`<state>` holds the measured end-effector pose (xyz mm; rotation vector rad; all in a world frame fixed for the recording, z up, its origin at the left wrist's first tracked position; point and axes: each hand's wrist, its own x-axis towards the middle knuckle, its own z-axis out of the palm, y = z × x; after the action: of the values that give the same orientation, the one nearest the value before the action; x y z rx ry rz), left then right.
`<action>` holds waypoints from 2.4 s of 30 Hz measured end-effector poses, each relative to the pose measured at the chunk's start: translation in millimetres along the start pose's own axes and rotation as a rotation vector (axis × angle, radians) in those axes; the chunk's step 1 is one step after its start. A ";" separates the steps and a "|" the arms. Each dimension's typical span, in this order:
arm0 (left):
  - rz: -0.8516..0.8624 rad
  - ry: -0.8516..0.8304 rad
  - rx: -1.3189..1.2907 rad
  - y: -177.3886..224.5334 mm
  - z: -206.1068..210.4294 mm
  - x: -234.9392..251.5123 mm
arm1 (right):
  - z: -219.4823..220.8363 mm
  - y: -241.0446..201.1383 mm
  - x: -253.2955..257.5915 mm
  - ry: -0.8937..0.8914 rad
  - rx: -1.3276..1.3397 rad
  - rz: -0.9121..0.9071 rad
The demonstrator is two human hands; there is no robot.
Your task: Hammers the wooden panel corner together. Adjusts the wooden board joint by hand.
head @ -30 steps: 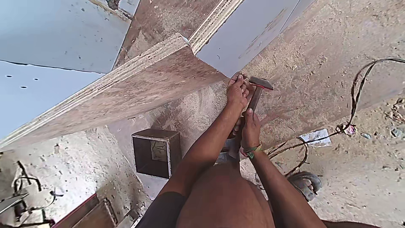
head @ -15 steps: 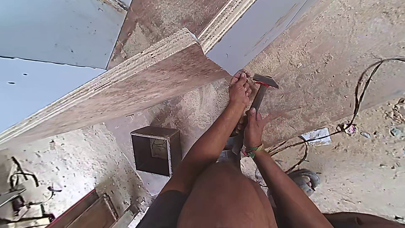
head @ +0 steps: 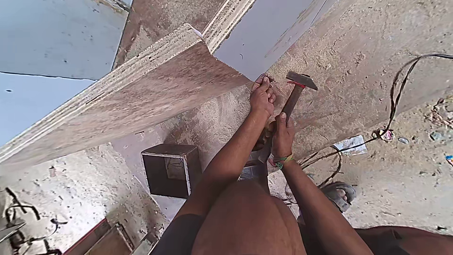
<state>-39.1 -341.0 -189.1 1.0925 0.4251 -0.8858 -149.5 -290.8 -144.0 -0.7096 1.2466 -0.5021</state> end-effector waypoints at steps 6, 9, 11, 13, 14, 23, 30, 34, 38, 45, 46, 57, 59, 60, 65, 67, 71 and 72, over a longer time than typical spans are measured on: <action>-0.037 0.057 -0.037 2.1 9.6 -1.9 | -32.2 -46.8 19.5 0.271 0.145 -0.309; -0.064 0.095 -0.037 6.8 13.6 -4.3 | -20.0 -48.3 12.5 0.342 0.217 -0.257; -0.070 0.104 -0.029 8.1 15.8 -6.2 | -9.6 -29.1 -0.7 0.204 0.093 -0.101; -0.069 0.091 -0.022 9.6 16.6 -5.5 | -3.7 -14.9 -2.0 0.007 -0.034 0.058; -0.067 0.086 -0.020 10.4 15.9 -4.2 | -6.0 -12.2 3.2 -0.063 -0.086 0.071; -0.086 0.173 -0.096 11.0 30.2 -3.9 | -50.3 -92.8 35.0 0.283 0.097 -0.385; -0.106 0.168 -0.116 12.4 31.3 -4.0 | -25.2 -38.5 18.7 -0.144 -0.221 0.093; -0.127 0.194 -0.148 16.2 34.4 -5.4 | -45.5 -81.0 38.0 -0.075 -0.248 -0.083; -0.142 0.236 -0.180 19.2 41.9 -5.7 | -43.5 -112.5 39.7 0.270 0.105 -0.407; -0.141 0.232 -0.184 18.0 39.7 -6.7 | -29.5 -58.4 24.0 -0.168 -0.371 0.129; -0.134 0.213 -0.192 18.7 39.6 -6.1 | -33.2 -65.3 31.4 -0.178 -0.406 0.112; -0.121 0.231 -0.176 13.5 34.7 -4.2 | -24.5 -49.4 14.1 0.002 -0.145 -0.138; -0.123 0.205 -0.166 14.0 33.4 -4.6 | -30.3 -43.0 21.4 -0.190 -0.324 0.053; -0.113 0.195 -0.173 13.9 33.2 -4.1 | -35.2 -46.6 28.0 -0.205 -0.376 0.044; -0.086 0.200 -0.184 10.0 31.2 -3.9 | -52.0 -88.3 37.6 0.099 -0.204 -0.285; -0.064 0.190 -0.181 8.5 33.3 -1.9 | -44.1 -91.1 35.4 0.201 -0.064 -0.415; -0.067 0.191 -0.174 8.1 30.1 -2.9 | -27.2 -48.6 12.2 0.004 -0.187 -0.267; -0.073 0.203 -0.171 8.7 30.5 -2.3 | -27.4 -44.3 12.4 -0.112 -0.300 -0.115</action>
<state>-37.1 -365.9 -169.4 1.0171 0.7002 -0.7898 -171.3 -335.7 -124.6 -1.0536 1.1926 -0.3657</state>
